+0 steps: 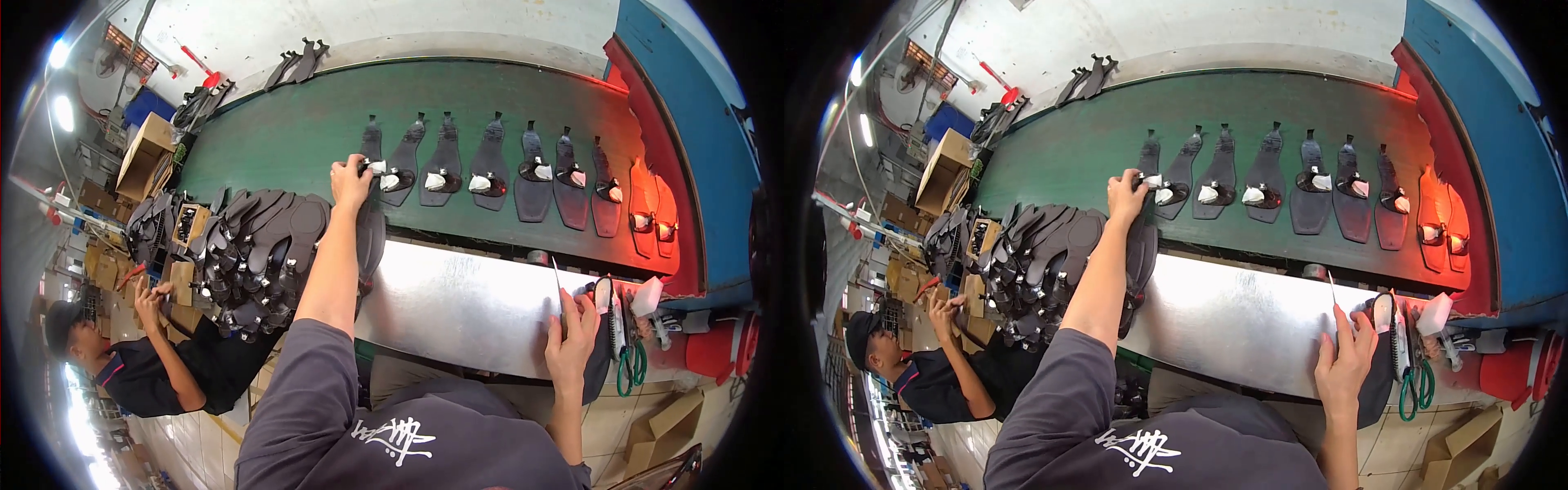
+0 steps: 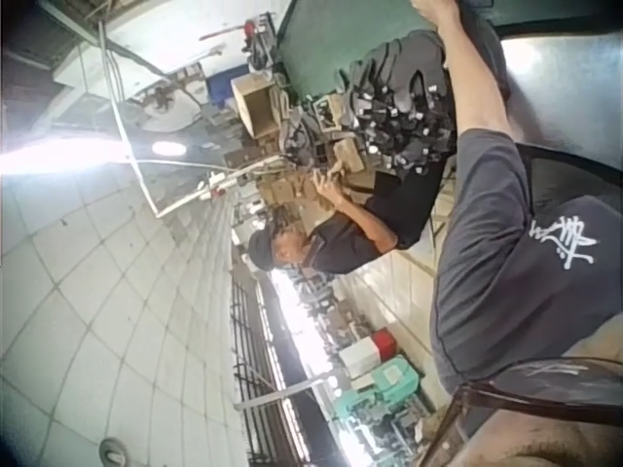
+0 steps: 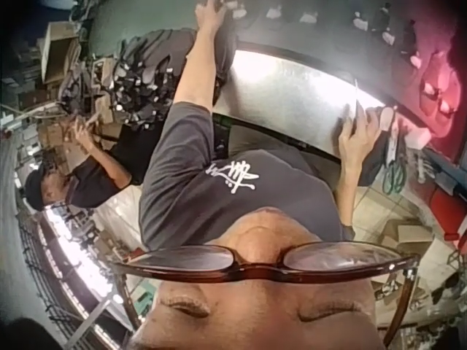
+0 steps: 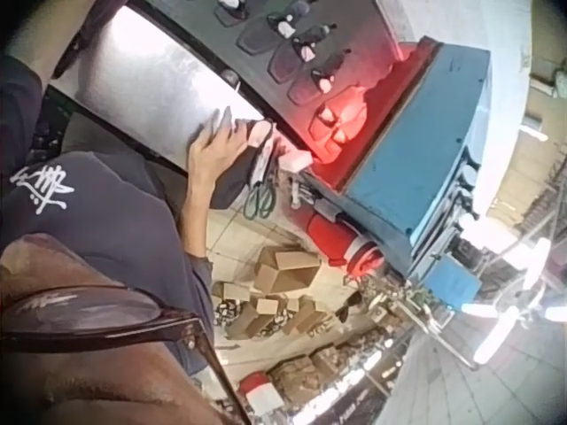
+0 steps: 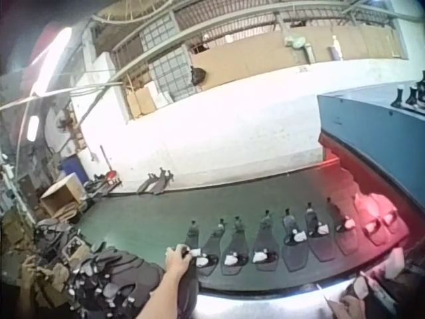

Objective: The person is assembling and finishing components of a shoe at a manufacturing station.

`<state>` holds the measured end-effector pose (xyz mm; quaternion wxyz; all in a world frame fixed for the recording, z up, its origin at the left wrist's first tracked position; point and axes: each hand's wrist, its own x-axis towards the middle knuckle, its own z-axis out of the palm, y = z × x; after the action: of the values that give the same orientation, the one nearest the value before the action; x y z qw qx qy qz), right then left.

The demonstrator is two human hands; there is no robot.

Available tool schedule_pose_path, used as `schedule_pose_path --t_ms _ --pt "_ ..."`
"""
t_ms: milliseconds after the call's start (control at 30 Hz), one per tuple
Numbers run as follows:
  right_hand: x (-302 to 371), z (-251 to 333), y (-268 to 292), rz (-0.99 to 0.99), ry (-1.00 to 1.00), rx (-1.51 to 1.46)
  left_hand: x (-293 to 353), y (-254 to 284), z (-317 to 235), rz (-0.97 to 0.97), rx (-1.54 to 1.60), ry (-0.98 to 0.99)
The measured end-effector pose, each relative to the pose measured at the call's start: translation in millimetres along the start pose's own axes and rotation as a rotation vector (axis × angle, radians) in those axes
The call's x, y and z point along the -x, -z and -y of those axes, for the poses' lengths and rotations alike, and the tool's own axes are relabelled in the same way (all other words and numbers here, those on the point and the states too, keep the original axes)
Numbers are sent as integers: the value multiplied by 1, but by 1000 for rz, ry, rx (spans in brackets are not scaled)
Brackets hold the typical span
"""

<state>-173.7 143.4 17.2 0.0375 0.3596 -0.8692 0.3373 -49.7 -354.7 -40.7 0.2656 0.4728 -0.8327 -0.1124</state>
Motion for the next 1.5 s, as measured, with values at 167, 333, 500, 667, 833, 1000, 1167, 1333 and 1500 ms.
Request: schedule_pose_path --t_ms 167,333,500,667,833,1000,1167,1333,1500 --pt "6 5 4 -31 -1 -36 4 36 23 -149 75 61" --pt "19 21 15 -109 62 -183 0 65 11 -400 494 -145" --pt "8 39 16 103 -33 -812 33 126 -89 -260 1184 -36" --pt "-27 53 -15 389 -210 -1796 169 163 -171 483 1425 217" --pt "-25 78 3 526 -279 -1888 252 152 -156 1033 1779 643" --pt "-10 69 20 346 -106 -1609 279 127 -141 917 1606 493" --pt "21 62 29 324 74 -987 283 132 -140 912 1628 492" --pt "36 70 26 301 -14 -878 288 125 -134 863 1635 430" --pt "41 74 18 272 -40 -884 292 121 -137 791 1595 514"
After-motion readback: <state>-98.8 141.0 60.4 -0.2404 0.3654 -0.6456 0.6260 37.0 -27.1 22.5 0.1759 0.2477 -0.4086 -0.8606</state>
